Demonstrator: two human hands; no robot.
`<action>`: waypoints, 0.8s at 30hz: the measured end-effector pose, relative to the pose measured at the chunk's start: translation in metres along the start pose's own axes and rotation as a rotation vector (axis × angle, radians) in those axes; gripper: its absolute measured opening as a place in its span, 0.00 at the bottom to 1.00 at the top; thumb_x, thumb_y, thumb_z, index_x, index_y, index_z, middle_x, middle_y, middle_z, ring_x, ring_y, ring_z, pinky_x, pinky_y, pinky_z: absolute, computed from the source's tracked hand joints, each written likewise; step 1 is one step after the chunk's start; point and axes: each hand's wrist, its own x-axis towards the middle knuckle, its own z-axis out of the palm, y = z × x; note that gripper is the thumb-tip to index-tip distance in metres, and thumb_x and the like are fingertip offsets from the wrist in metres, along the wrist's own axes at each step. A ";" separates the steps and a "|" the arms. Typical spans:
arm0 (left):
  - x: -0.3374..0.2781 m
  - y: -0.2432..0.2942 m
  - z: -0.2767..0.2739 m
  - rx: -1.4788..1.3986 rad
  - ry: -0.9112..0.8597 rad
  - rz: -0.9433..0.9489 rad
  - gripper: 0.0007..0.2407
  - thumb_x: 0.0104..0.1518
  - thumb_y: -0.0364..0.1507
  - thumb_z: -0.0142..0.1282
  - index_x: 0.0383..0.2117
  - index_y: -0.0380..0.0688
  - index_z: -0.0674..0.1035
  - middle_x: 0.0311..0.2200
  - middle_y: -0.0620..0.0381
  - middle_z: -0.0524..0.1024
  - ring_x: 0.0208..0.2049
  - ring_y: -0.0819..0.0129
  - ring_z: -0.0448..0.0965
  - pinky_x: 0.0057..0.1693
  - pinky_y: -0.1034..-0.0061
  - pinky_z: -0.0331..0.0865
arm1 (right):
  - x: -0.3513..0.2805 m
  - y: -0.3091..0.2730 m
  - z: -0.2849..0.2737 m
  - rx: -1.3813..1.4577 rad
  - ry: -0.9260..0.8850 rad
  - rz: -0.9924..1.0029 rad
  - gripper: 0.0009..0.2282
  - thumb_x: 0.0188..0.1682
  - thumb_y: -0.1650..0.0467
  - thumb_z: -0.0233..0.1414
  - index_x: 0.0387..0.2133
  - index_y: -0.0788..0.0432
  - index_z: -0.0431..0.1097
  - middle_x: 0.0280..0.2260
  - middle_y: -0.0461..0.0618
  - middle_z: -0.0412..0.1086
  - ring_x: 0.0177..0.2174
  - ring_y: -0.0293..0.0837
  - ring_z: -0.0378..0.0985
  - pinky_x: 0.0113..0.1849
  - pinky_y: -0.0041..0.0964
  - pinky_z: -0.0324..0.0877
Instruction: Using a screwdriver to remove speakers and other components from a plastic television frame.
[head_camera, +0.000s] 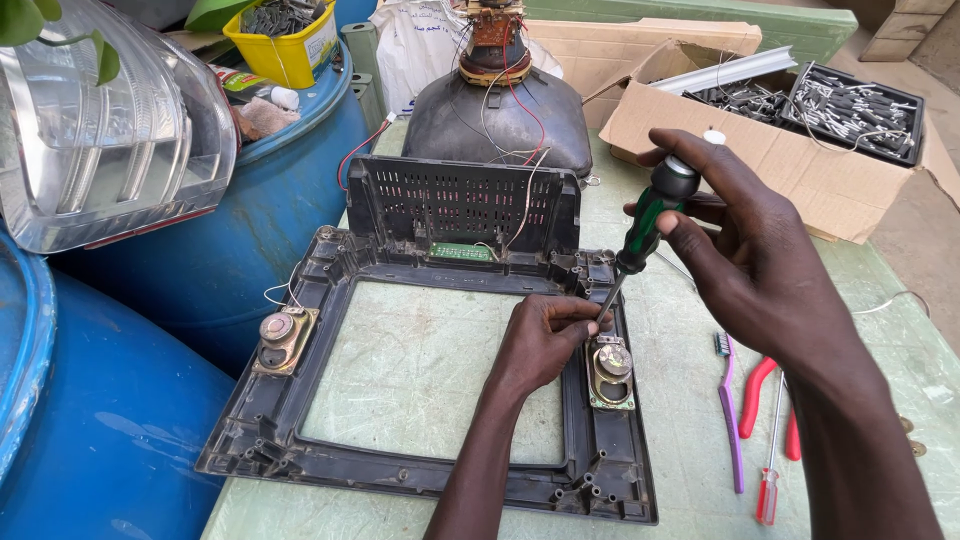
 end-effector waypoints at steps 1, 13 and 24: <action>0.000 -0.002 0.000 0.000 0.000 0.000 0.08 0.53 0.20 0.55 0.36 0.39 0.84 0.34 0.52 0.84 0.40 0.69 0.84 0.50 0.76 0.78 | 0.000 -0.003 0.000 0.000 0.000 0.000 0.20 0.54 0.76 0.43 0.61 0.61 0.54 0.54 0.56 0.62 0.46 0.43 0.70 0.51 0.38 0.69; -0.005 0.008 0.004 -0.029 0.050 -0.034 0.07 0.54 0.21 0.57 0.37 0.37 0.83 0.34 0.51 0.84 0.39 0.67 0.85 0.49 0.76 0.79 | 0.004 0.009 0.003 -0.174 0.065 -0.067 0.16 0.54 0.77 0.46 0.55 0.63 0.60 0.50 0.56 0.65 0.46 0.45 0.68 0.48 0.40 0.72; 0.000 0.001 0.001 -0.005 0.028 -0.033 0.08 0.53 0.20 0.58 0.38 0.39 0.83 0.36 0.50 0.84 0.40 0.65 0.85 0.49 0.73 0.80 | 0.004 0.003 0.002 -0.214 0.075 -0.008 0.17 0.55 0.71 0.48 0.57 0.60 0.61 0.52 0.56 0.65 0.42 0.46 0.71 0.42 0.38 0.72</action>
